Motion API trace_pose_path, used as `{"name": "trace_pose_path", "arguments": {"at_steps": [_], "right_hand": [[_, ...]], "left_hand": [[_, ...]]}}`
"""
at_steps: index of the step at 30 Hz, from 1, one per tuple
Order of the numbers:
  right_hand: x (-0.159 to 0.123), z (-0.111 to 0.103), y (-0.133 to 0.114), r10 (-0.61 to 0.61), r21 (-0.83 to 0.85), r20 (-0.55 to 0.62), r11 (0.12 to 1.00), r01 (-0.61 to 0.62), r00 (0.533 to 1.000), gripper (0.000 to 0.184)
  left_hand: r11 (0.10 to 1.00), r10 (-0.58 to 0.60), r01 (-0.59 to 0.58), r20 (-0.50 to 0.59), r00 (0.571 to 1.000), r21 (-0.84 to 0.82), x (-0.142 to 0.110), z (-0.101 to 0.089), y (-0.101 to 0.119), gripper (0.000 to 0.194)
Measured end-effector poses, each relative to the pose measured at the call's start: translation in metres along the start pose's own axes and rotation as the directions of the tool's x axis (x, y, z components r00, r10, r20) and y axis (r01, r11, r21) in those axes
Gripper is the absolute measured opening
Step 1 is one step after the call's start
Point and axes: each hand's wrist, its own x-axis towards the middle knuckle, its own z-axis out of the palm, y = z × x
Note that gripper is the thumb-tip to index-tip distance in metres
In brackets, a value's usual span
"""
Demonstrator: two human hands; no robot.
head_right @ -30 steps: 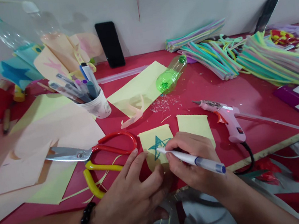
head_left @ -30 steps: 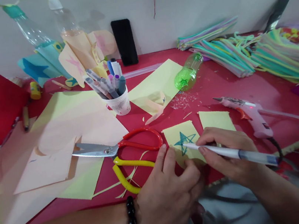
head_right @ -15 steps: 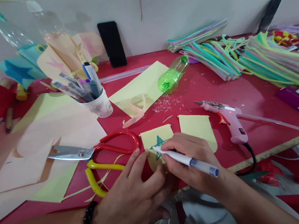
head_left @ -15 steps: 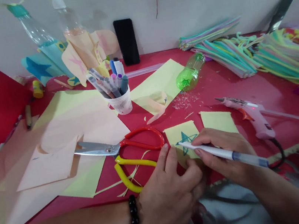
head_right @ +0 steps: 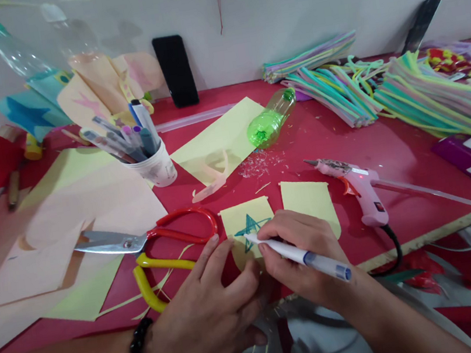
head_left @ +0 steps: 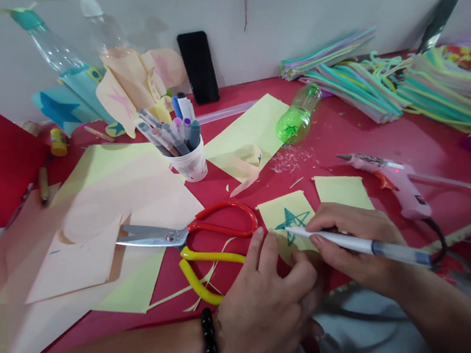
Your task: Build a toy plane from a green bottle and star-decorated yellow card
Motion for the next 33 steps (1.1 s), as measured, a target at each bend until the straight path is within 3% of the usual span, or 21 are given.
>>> {"name": "trace_pose_path", "arguments": {"at_steps": [5, 10, 15, 20, 24, 29, 33], "right_hand": [[-0.0015, -0.0029, -0.0013, 0.016, -0.059, -0.085, 0.998, -0.021, 0.996, 0.007], [0.0010, -0.0009, -0.0014, -0.003, -0.027, -0.043, 1.000, 0.002, 0.999, 0.009], [-0.0004, -0.0035, -0.0013, 0.037, -0.115, -0.168, 0.992, -0.057, 0.985, 0.009], [-0.0007, -0.0043, -0.0022, 0.015, -0.063, -0.070, 0.998, -0.020, 0.997, 0.007], [0.0009, -0.0047, -0.0042, 0.026, -0.116, -0.173, 0.992, -0.046, 0.985, 0.009], [0.0005, -0.0051, -0.0037, 0.011, -0.093, -0.116, 0.995, -0.022, 0.993, 0.008], [-0.0011, -0.0051, -0.0021, 0.060, -0.100, -0.203, 0.992, -0.082, 0.977, 0.009]], "left_hand": [[1.000, 0.001, -0.001, 0.005, 1.000, -0.005, 0.0007, -0.0022, -0.0013, 0.046], [1.000, 0.016, -0.016, 0.004, 1.000, 0.005, 0.0004, -0.0038, -0.0018, 0.047], [1.000, -0.001, 0.001, -0.001, 1.000, 0.011, 0.0007, -0.0051, -0.0015, 0.047], [0.999, 0.013, -0.013, 0.023, 1.000, 0.032, 0.0013, -0.0065, -0.0021, 0.045], [1.000, 0.009, -0.009, 0.032, 0.999, 0.024, 0.0007, -0.0059, -0.0021, 0.045], [1.000, -0.012, 0.011, 0.043, 0.999, 0.015, -0.0001, -0.0063, -0.0013, 0.048], [1.000, -0.011, 0.011, 0.044, 0.999, 0.013, 0.0002, -0.0061, -0.0014, 0.048]]}}
